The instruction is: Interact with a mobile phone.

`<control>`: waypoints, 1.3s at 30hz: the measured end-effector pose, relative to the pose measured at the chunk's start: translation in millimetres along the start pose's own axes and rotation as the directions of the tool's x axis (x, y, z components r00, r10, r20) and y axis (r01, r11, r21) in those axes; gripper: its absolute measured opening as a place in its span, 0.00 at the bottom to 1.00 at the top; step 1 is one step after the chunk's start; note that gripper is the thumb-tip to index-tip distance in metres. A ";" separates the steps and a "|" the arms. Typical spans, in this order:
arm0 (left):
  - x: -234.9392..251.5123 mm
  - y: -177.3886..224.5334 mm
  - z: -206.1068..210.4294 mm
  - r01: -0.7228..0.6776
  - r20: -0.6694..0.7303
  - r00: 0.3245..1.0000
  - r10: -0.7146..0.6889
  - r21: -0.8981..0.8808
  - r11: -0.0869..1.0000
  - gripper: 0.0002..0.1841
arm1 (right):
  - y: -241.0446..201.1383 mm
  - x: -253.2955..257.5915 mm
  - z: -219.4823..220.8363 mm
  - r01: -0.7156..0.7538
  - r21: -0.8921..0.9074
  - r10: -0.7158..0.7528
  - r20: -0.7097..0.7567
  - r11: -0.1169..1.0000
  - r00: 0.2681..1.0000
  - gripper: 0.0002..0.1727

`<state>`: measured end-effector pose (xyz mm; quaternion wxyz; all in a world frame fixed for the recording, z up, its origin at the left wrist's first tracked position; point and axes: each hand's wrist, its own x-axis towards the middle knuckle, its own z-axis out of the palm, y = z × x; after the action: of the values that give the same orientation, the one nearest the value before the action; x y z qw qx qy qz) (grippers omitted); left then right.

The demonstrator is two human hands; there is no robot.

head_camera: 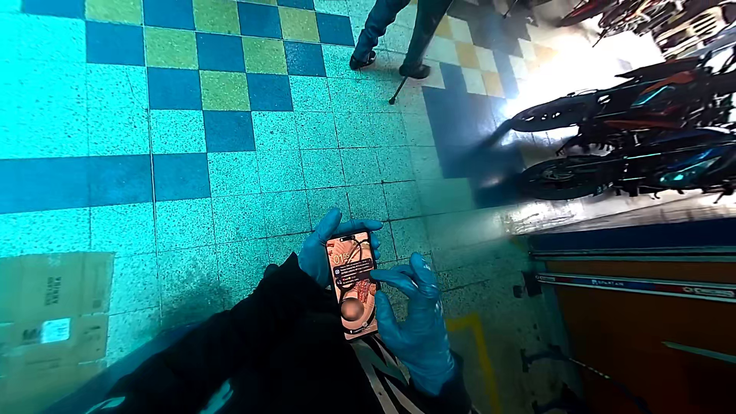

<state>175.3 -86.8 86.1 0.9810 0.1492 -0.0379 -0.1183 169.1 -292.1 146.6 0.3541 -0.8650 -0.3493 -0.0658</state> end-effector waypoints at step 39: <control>-1.7 11.4 11.0 -0.014 -0.032 0.999 0.016 0.061 0.998 0.45 | -2.8 5.2 1.7 -0.015 0.186 0.019 -0.018 0.983 1.000 0.45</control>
<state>174.9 -78.9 100.0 0.9773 0.1806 -0.0268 -0.1075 171.0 -286.7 148.8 0.4371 -0.8305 -0.3430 -0.0386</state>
